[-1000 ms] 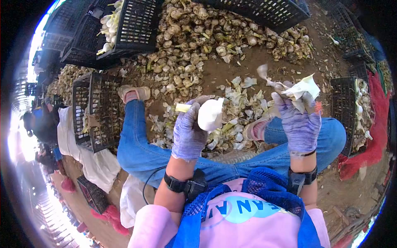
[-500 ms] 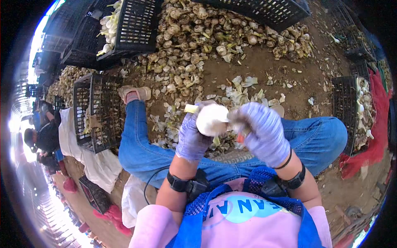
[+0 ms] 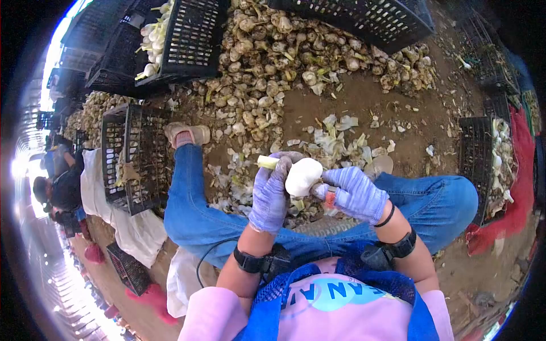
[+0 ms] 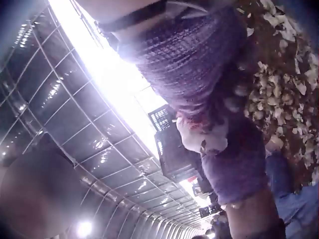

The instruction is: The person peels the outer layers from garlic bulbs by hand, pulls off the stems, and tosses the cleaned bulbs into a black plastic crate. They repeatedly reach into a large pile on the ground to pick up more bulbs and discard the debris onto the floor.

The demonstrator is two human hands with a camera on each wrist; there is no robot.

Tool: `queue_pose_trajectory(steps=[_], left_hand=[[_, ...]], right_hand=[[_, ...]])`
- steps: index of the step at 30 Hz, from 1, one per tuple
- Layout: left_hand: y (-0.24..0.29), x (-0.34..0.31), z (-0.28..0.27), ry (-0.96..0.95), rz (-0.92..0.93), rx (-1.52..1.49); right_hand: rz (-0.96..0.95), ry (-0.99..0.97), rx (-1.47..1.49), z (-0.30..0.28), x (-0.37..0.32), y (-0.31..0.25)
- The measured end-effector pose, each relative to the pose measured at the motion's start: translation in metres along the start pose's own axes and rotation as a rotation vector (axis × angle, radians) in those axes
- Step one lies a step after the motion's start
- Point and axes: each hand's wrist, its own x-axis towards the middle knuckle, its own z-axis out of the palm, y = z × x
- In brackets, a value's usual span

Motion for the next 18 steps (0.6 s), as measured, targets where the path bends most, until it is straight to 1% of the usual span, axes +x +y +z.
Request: queue_pose_trajectory(steps=[1,2,3,4,5,7,8,9,10,11,12,13,14,15,16,17,18], left_hand=[[-0.003,0.002,-0.003,0.001,0.005,-0.001],[-0.005,0.004,-0.006,0.037,0.022,0.005],[-0.006,0.006,-0.008,0.073,0.034,0.014],[-0.003,0.009,-0.005,0.079,0.055,-0.085],[-0.007,0.019,-0.015,0.089,0.103,0.059],[0.006,0.04,-0.021,0.203,0.014,0.009],[0.008,0.067,-0.037,0.259,-0.039,-0.17],[0.03,0.087,-0.041,0.185,0.034,-0.324],[0.058,0.115,-0.058,0.144,0.062,-0.304],[0.086,0.136,-0.064,0.301,0.255,-0.356],[0.118,0.159,-0.076,0.308,0.461,-0.286],[0.153,0.18,-0.095,0.087,0.45,-0.643],[0.174,0.193,-0.108,0.176,0.507,-0.517],[0.184,0.207,-0.092,0.41,0.507,-0.578],[0.178,0.22,-0.091,0.326,0.471,-0.455],[0.167,0.234,-0.093,0.241,0.431,-0.332],[0.144,0.249,-0.082,0.226,0.357,-0.197]], right_hand=[[-0.052,-0.006,-0.001,-0.001,0.001,0.0],[-0.059,-0.008,-0.004,-0.002,0.003,-0.003],[-0.092,-0.015,-0.067,-0.002,0.005,-0.011],[-0.125,-0.02,-0.13,0.001,0.006,-0.015],[-0.441,0.105,0.01,0.012,0.005,-0.01],[-0.446,-0.096,-0.072,0.019,0.006,-0.034],[-0.385,-0.128,-0.125,0.018,0.009,-0.034],[-0.39,-0.124,-0.128,0.014,0.01,-0.03],[-0.263,-0.054,-0.054,0.009,0.01,-0.019],[-0.136,0.01,0.021,0.005,0.009,-0.006],[-0.119,0.049,-0.085,0.006,0.006,0.008],[-0.112,0.047,-0.078,0.007,0.002,0.019],[0.034,-0.002,-0.025,0.007,0.0,0.028],[0.18,-0.05,0.027,0.006,0.001,0.034],[0.333,-0.075,0.091,0.003,0.003,0.036],[0.342,-0.069,0.096,0.0,0.007,0.037],[0.397,-0.056,0.092,-0.003,0.012,0.039]])
